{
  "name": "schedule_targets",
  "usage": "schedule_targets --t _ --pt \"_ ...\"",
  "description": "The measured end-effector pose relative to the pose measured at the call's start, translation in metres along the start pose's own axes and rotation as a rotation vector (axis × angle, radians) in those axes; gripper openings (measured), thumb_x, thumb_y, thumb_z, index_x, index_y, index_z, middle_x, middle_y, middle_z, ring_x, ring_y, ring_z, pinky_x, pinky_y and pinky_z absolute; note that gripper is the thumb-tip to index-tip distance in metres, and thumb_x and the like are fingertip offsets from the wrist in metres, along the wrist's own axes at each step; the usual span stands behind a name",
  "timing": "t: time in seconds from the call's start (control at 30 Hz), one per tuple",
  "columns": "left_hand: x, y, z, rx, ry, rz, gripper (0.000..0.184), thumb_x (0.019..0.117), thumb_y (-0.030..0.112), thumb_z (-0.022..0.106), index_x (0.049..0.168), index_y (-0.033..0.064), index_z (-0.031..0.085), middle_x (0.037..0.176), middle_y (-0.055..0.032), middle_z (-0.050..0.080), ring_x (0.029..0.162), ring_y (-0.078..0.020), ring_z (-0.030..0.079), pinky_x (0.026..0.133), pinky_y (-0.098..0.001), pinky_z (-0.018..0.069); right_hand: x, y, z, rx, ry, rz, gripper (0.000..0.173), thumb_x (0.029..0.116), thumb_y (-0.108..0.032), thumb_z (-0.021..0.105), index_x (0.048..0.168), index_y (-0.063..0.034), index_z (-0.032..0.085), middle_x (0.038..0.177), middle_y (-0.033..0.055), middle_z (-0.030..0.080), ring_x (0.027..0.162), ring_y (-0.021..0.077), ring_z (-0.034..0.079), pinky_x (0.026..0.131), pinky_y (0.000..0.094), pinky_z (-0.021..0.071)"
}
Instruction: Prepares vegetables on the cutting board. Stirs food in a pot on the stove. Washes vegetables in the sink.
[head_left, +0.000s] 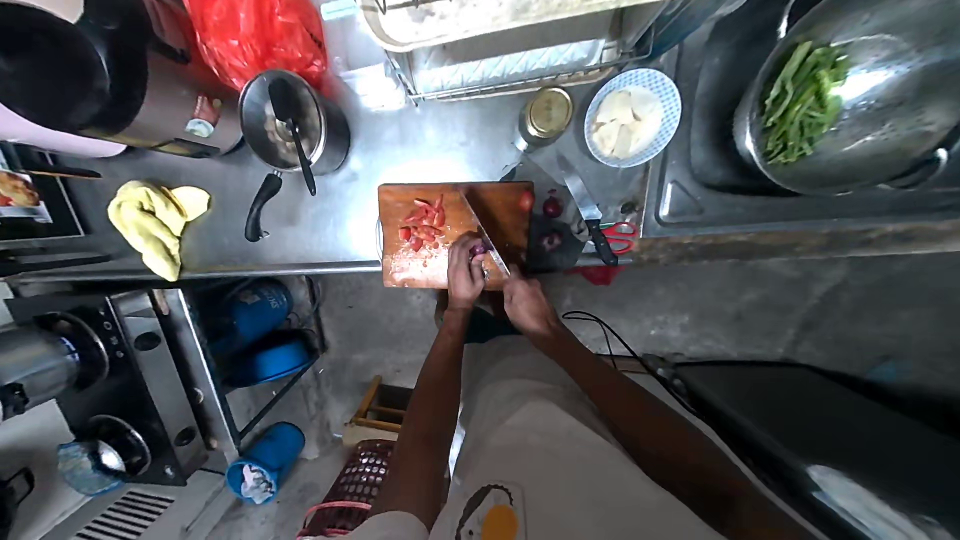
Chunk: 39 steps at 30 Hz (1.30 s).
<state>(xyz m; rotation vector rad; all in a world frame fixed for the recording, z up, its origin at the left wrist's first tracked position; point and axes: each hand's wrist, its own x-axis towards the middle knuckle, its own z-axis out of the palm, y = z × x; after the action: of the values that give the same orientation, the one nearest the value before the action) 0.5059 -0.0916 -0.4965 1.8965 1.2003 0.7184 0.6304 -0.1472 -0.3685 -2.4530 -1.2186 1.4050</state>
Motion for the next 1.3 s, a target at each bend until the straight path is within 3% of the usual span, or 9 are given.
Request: schedule_targets --t 0.17,0.37,0.5,0.57,0.67,0.73,0.83,1.03,1.3 --pt "0.0 -0.001 0.0 0.006 -0.004 -0.012 0.036 0.1051 0.024 0.048 0.128 0.0017 0.064 0.139 -0.0173 0.059 0.134 -0.0281 0.054 0.116 -0.0417 0.043 0.025 -0.001 0.02 0.069 0.052 -0.011 0.033 0.1105 -0.025 0.043 0.134 -0.0054 0.054 0.09 0.0222 0.069 0.083 0.0424 0.071 0.071 0.0598 0.0575" --pt "-0.005 0.002 -0.009 0.033 -0.089 -0.003 0.04 0.106 0.027 0.053 0.14 0.0059 0.056 0.152 -0.012 0.05 0.143 -0.0248 0.045 0.119 -0.0419 0.0401 0.026 0.004 0.03 0.034 0.105 -0.036 0.032 0.1092 -0.022 0.046 0.136 -0.0066 0.052 0.088 0.0214 0.07 0.082 0.0422 0.072 0.071 0.0589 0.0586" --pt "-0.004 0.013 -0.027 0.098 -0.148 0.035 0.032 0.0961 0.02 0.072 0.122 0.0034 0.064 0.139 -0.0135 0.059 0.135 -0.0264 0.053 0.114 -0.0421 0.0461 0.026 0.006 0.026 0.006 0.099 -0.041 0.033 0.111 -0.028 0.042 0.135 -0.0081 0.053 0.087 0.0202 0.069 0.08 0.0418 0.072 0.069 0.0584 0.0586" --pt "-0.003 0.023 -0.039 0.135 -0.193 0.006 0.034 0.0932 0.018 0.076 0.121 0.0034 0.063 0.136 -0.0144 0.061 0.133 -0.0277 0.055 0.112 -0.0429 0.0474 0.026 0.008 0.025 0.03 0.099 -0.051 0.033 0.1112 -0.029 0.042 0.134 -0.0074 0.053 0.087 0.0207 0.069 0.08 0.0418 0.071 0.068 0.0583 0.0584" --pt "-0.005 0.023 -0.05 0.215 -0.256 -0.018 0.048 0.0952 0.019 0.073 0.139 0.0077 0.057 0.14 -0.0151 0.058 0.131 -0.0275 0.057 0.11 -0.0433 0.0494 0.025 0.01 0.021 0.063 0.104 -0.053 0.032 0.1106 -0.027 0.043 0.134 -0.0069 0.054 0.088 0.021 0.069 0.08 0.0416 0.071 0.067 0.0585 0.0583" --pt "-0.008 0.018 -0.051 0.266 -0.281 -0.011 0.052 0.0948 0.017 0.072 0.144 0.0132 0.057 0.138 -0.0161 0.055 0.123 -0.0274 0.059 0.102 -0.0423 0.0544 0.026 0.012 0.019 0.076 0.116 -0.07 0.032 0.1105 -0.027 0.044 0.132 -0.0065 0.055 0.088 0.0206 0.069 0.08 0.0408 0.071 0.067 0.058 0.0583" --pt "-0.009 0.029 -0.052 0.214 -0.263 -0.076 0.044 0.0948 0.016 0.073 0.137 0.0124 0.062 0.14 -0.0156 0.053 0.12 -0.0261 0.061 0.097 -0.0418 0.0572 0.026 0.013 0.017 0.076 0.117 -0.086 0.031 0.1108 -0.028 0.043 0.13 -0.0065 0.056 0.087 0.0202 0.069 0.079 0.0402 0.071 0.066 0.0574 0.0581" --pt "-0.004 0.038 -0.033 -0.042 -0.193 -0.117 0.039 0.1004 0.012 0.064 0.14 0.0111 0.059 0.15 -0.0083 0.053 0.137 -0.0234 0.052 0.113 -0.044 0.0467 0.02 0.026 0.004 0.042 0.097 -0.007 0.032 0.1098 -0.026 0.046 0.135 -0.0078 0.053 0.089 0.022 0.068 0.082 0.0428 0.071 0.067 0.0597 0.058" --pt "-0.012 0.022 -0.016 -0.082 -0.123 -0.097 0.042 0.0991 0.016 0.067 0.14 0.0149 0.06 0.15 -0.0036 0.054 0.138 -0.018 0.052 0.113 -0.0419 0.0486 0.019 0.028 -0.004 0.024 0.106 0.003 0.029 0.1088 -0.024 0.048 0.132 -0.0087 0.054 0.087 0.0205 0.069 0.08 0.0422 0.071 0.066 0.0596 0.0576"
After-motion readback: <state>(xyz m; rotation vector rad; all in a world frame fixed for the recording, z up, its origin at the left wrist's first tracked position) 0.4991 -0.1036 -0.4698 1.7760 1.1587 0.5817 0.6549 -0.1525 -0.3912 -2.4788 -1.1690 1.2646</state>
